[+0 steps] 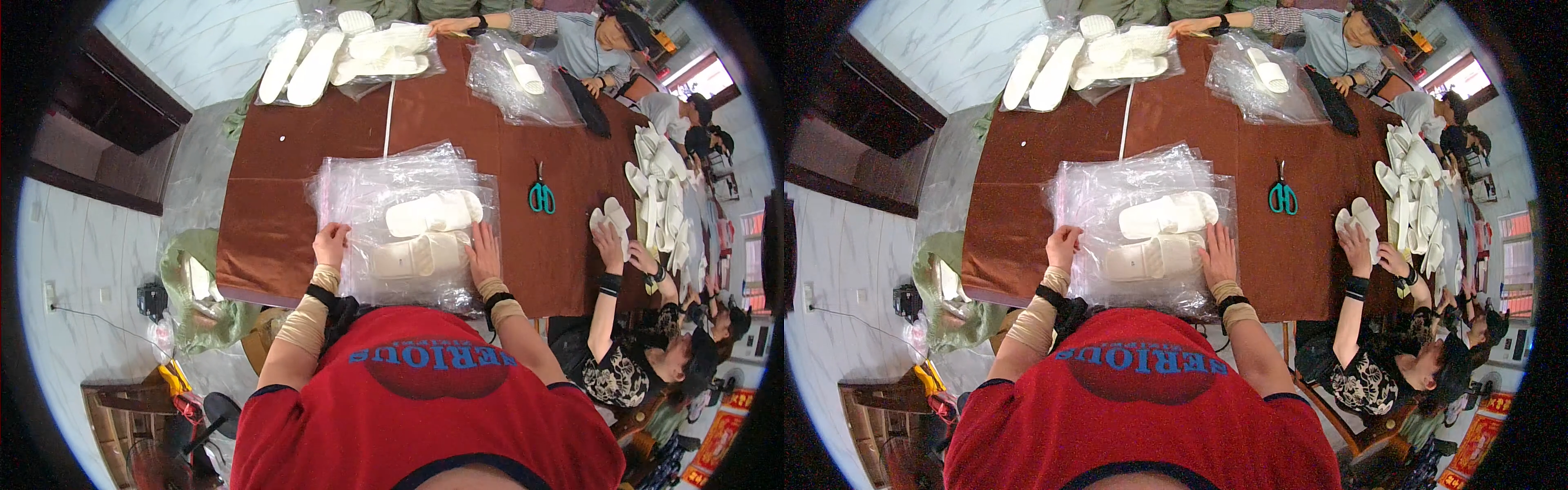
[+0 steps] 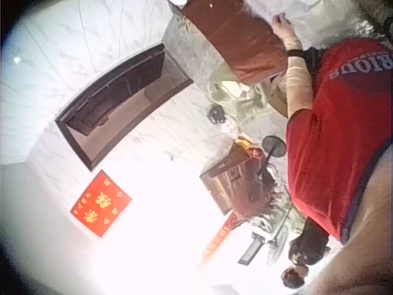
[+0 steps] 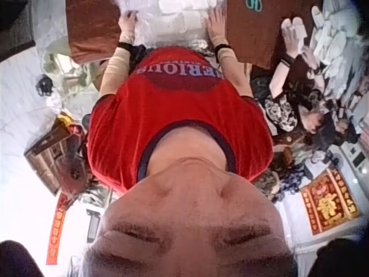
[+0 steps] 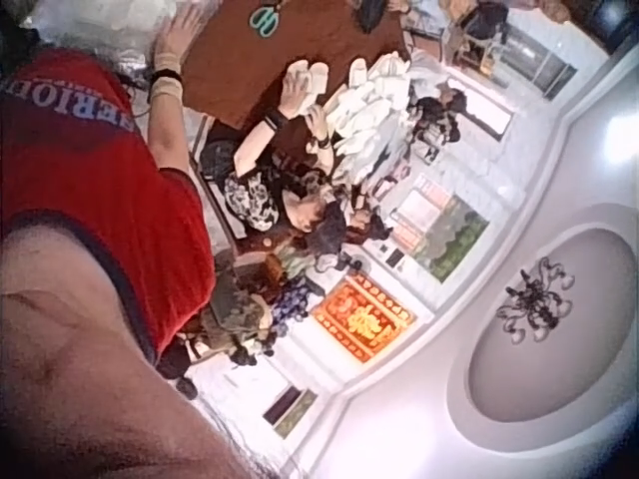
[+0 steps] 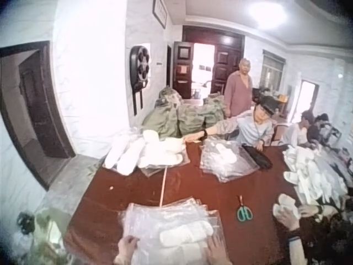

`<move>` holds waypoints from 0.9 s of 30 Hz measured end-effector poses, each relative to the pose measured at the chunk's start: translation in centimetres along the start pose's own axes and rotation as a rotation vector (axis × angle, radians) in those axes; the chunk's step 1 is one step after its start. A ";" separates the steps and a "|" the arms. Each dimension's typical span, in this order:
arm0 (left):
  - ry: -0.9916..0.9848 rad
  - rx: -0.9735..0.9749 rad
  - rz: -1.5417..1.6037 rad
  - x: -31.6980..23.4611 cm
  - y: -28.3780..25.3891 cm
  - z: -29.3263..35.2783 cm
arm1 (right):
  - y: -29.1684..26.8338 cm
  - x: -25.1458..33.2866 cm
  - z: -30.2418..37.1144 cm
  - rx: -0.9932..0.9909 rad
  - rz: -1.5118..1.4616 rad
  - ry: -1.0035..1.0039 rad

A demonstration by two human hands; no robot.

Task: Organizing and bagging white shoe insoles and outsoles in a manufacturing setting.

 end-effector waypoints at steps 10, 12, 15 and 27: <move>-0.307 0.539 0.811 -3.7 0.5 2.0 | 0.0 -0.8 -0.3 -0.034 0.045 -0.025; -0.483 0.603 1.160 -4.1 1.3 1.8 | -0.1 -1.3 -0.4 -0.045 0.060 -0.007; -0.042 0.942 0.515 -2.5 2.8 0.8 | 0.3 -0.4 -0.7 -0.045 0.075 -0.033; 1.090 1.113 -0.778 -7.1 17.7 -0.1 | 0.9 -0.7 -0.2 0.008 0.230 0.029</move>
Point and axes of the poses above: each hand's wrist, its own z-axis away from the middle knuckle, its own y-axis out of the palm, x = y × z, the point moved 5 cm from there along -z, towards the middle knuckle, and after that the axes turned 8 degrees about y, right-handed, at the moved point
